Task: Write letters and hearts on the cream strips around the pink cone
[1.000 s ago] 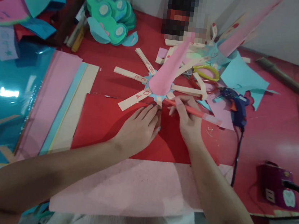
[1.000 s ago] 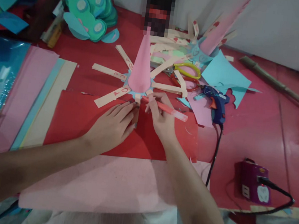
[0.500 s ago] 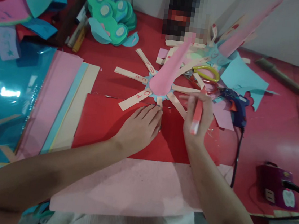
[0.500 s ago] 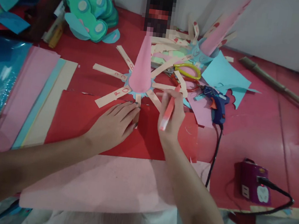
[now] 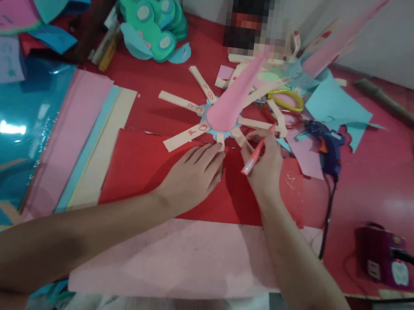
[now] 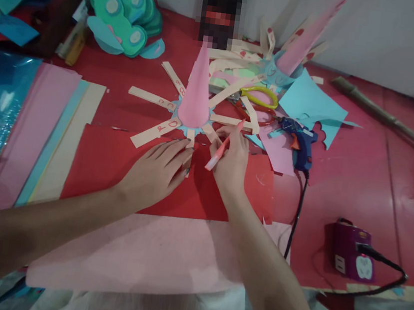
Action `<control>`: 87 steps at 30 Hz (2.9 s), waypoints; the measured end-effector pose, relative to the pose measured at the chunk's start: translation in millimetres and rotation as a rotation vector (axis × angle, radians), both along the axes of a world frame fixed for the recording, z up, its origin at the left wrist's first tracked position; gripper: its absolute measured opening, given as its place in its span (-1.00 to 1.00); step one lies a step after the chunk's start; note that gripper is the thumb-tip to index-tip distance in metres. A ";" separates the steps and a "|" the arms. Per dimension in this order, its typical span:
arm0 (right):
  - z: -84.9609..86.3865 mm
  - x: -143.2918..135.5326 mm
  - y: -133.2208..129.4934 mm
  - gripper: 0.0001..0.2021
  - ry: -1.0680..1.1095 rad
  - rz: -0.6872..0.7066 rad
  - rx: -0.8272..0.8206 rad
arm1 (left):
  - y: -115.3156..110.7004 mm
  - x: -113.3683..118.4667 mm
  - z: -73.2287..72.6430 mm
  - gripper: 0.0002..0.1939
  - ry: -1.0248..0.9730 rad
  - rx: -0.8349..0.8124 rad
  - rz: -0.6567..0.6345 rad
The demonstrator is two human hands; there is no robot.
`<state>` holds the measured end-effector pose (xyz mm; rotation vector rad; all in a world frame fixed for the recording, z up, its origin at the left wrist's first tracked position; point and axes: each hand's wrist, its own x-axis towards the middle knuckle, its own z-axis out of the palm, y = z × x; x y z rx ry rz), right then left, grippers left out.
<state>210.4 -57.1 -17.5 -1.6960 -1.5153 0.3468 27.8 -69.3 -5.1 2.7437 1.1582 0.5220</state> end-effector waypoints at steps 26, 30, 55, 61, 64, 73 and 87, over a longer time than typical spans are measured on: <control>7.0 -1.5 0.5 -0.82 0.217 0.002 0.118 | -1.2 -0.5 0.4 -0.62 -0.006 0.002 -0.047; 6.4 0.3 1.5 -0.75 0.214 0.040 0.179 | -1.2 -1.2 -1.2 -0.61 -0.029 0.036 -0.076; 10.2 -4.3 -1.1 -0.71 0.255 0.045 0.157 | -1.4 -2.3 -1.0 -0.62 -0.060 0.038 -0.145; 13.2 -6.3 -3.0 -0.73 0.156 -0.074 0.230 | -1.7 -2.4 -1.2 -0.62 -0.021 -0.052 -0.114; 12.7 -6.8 -3.6 -0.77 0.099 -0.126 0.276 | -0.5 -2.0 -0.4 -0.64 -0.059 -0.008 -0.103; 11.5 -9.7 -3.7 -0.88 0.083 0.031 0.151 | 0.9 -1.7 3.3 -0.70 -0.066 0.037 0.017; 15.1 -9.2 -7.0 -0.92 0.008 0.171 -0.012 | 0.0 -1.7 2.4 -0.59 -0.017 -0.005 0.024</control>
